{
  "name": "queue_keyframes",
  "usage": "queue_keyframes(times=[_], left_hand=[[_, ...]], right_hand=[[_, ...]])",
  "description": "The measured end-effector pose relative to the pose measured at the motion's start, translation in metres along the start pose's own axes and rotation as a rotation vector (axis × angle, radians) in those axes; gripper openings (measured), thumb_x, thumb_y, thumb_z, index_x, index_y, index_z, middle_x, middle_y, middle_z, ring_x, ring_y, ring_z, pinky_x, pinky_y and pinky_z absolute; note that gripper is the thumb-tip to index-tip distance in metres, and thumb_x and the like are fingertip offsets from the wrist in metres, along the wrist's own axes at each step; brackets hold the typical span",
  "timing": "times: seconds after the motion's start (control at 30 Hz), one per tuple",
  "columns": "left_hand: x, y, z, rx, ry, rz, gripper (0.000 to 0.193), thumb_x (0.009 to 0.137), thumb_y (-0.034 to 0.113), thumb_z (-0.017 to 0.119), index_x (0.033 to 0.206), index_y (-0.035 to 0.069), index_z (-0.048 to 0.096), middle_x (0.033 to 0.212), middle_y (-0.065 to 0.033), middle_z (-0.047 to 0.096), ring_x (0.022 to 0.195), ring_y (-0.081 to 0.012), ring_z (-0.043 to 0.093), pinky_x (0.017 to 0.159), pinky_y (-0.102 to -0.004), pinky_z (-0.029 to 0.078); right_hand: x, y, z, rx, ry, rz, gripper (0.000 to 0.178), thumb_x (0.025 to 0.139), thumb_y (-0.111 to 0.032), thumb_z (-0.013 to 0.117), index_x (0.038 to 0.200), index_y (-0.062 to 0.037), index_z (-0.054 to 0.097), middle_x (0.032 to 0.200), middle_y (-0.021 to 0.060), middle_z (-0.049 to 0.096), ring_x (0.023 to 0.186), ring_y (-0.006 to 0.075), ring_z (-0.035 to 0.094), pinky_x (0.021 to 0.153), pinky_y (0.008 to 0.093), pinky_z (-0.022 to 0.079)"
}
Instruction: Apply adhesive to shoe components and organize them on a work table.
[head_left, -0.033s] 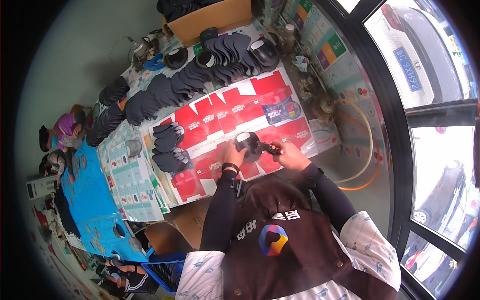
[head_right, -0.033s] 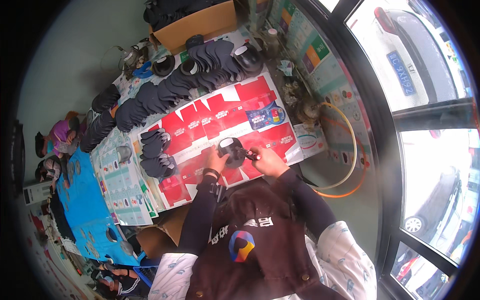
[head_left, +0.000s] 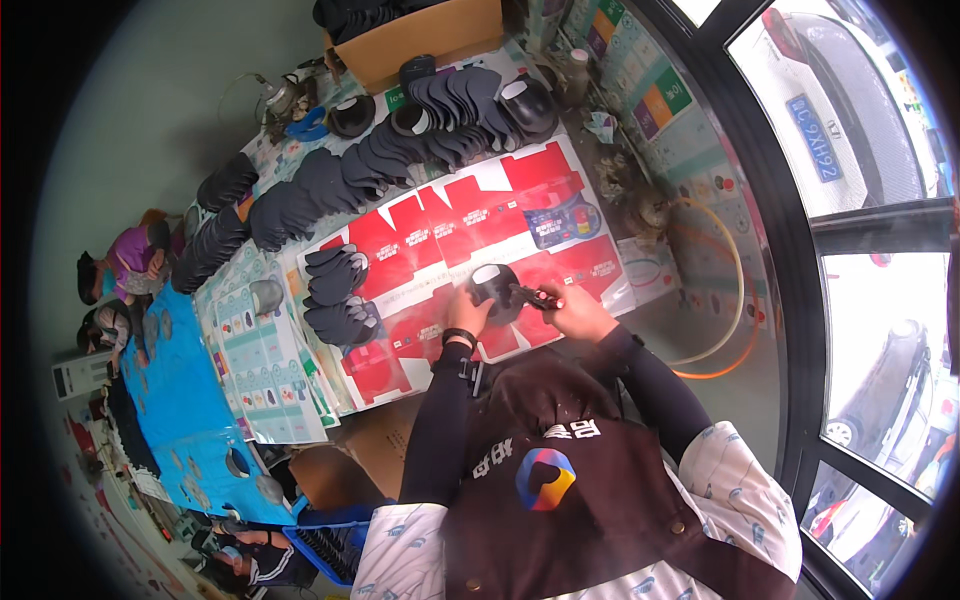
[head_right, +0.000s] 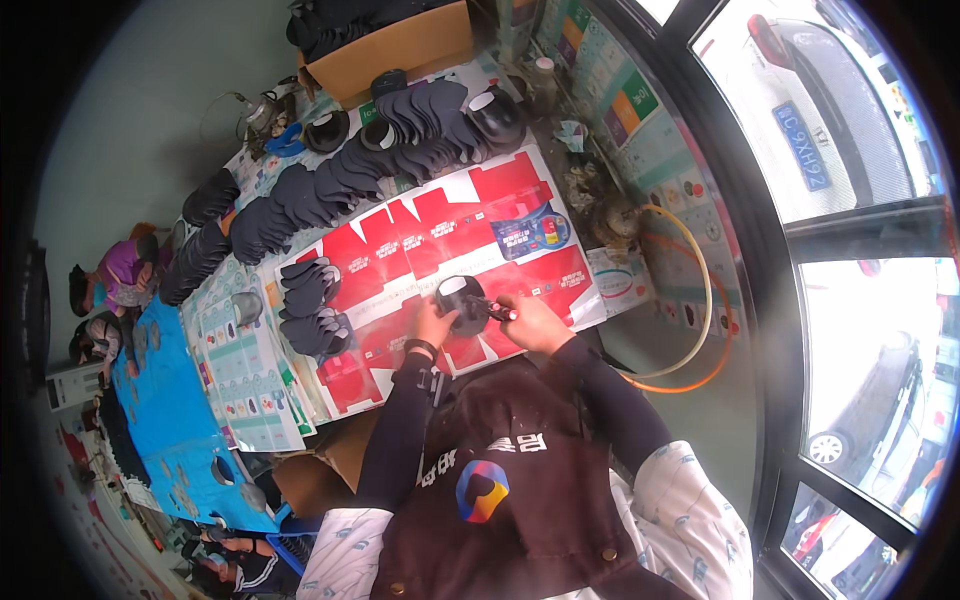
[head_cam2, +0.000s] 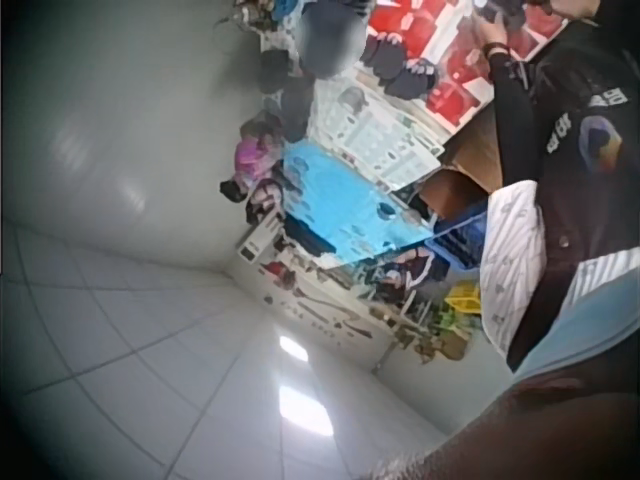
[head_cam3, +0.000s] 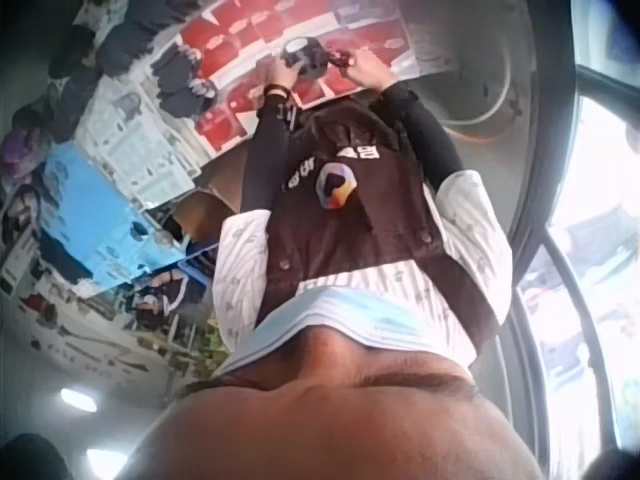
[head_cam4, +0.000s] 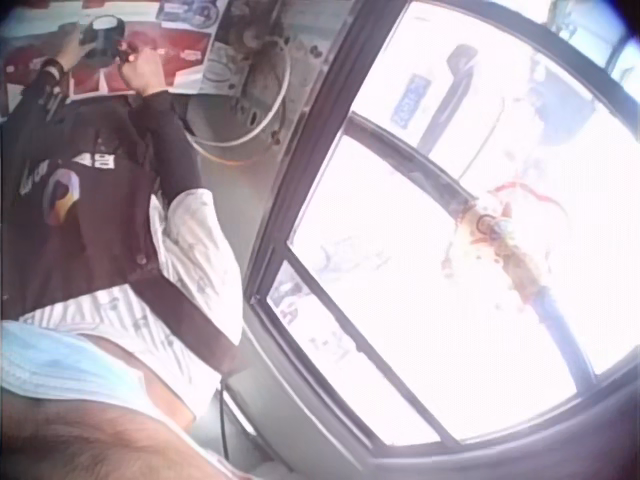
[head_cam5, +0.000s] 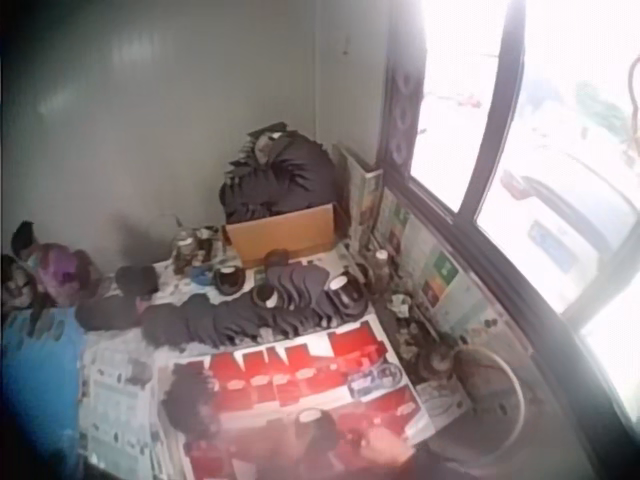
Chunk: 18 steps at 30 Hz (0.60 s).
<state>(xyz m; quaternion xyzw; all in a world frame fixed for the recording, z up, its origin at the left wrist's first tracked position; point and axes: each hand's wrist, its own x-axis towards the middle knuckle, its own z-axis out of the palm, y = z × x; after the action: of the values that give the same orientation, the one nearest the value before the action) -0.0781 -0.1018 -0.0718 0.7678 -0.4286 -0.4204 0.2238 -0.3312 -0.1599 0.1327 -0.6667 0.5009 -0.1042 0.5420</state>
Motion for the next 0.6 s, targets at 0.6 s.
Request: queue_keyframes(times=[0.6], left_hand=[[-0.001, -0.017, -0.001, -0.351, -0.071, -0.124, 0.046, 0.101, 0.034, 0.06, 0.128, -0.003, 0.064, 0.117, -0.0188, 0.073, 0.103, -0.0283, 0.072, 0.087, -0.0383, 0.056]], right_hand=[[0.029, -0.01, 0.003, -0.222, 0.088, 0.019, 0.023, 0.095, -0.022, 0.054, 0.098, -0.0031, 0.066, 0.09, 0.0284, 0.066, 0.092, 0.0503, 0.062, 0.077, 0.0557, 0.049]])
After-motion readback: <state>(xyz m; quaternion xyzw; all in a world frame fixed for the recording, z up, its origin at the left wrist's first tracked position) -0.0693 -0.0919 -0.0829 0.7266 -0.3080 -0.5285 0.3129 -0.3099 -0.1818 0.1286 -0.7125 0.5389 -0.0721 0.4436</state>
